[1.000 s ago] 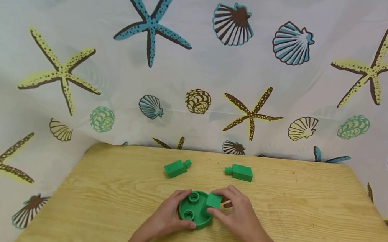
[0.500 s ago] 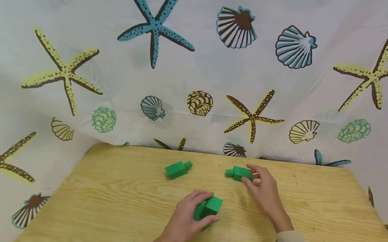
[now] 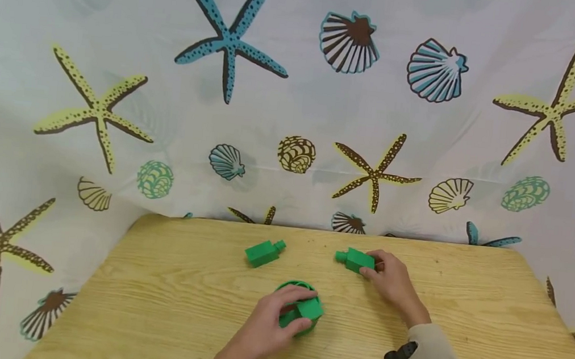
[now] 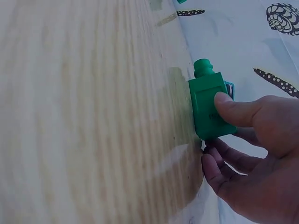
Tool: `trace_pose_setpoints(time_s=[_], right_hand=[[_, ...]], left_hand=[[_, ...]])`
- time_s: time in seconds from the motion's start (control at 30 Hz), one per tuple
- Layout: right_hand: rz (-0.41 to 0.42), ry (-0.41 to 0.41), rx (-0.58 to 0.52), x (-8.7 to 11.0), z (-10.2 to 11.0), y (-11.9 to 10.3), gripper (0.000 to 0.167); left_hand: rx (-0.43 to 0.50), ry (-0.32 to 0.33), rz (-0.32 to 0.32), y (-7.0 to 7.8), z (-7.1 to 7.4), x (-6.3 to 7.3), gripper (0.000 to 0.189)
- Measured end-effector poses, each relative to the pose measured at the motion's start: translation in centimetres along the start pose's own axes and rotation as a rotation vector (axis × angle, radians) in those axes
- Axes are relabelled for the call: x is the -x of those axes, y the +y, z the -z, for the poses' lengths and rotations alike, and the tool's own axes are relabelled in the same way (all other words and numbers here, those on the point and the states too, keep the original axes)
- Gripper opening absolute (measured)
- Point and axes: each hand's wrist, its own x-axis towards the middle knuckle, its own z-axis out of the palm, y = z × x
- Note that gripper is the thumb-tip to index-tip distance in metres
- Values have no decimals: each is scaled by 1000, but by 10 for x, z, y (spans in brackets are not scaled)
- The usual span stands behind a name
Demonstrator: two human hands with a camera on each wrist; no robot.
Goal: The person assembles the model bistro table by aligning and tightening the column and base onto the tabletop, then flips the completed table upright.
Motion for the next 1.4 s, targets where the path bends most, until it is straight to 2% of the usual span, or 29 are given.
trace_pose_setpoints(time_s=[0.07, 0.17, 0.23, 0.33, 0.4, 0.5, 0.6, 0.77, 1.07, 1.4], right_hand=[[6, -2, -37, 3, 1, 0, 45], [22, -13, -164, 10, 3, -2, 46], [28, -17, -278, 17, 4, -4, 47], [27, -2, -431, 28, 4, -8, 48], [27, 21, -490, 34, 4, -11, 49], [24, 52, -522, 42, 3, -15, 50], [33, 85, -471, 47, 2, -20, 50], [52, 144, -385, 52, 3, -27, 49], [71, 68, -522, 59, -3, -42, 52], [119, -9, -583, 61, -11, -51, 56]], left_hand=[[22, -68, 19, 0, 9, 2, 41], [47, -147, 40, 0, 24, 4, 42], [68, -182, 33, -2, 32, 6, 43], [85, -200, 26, -6, 41, 8, 41], [78, -185, 29, -7, 43, 8, 33], [43, -126, 54, -9, 39, 6, 28], [6, -58, 73, -10, 34, 4, 30], [55, 10, 87, -13, 33, 3, 25], [80, 70, 63, -21, 38, 4, 30], [134, 144, 100, -25, 33, 1, 38]])
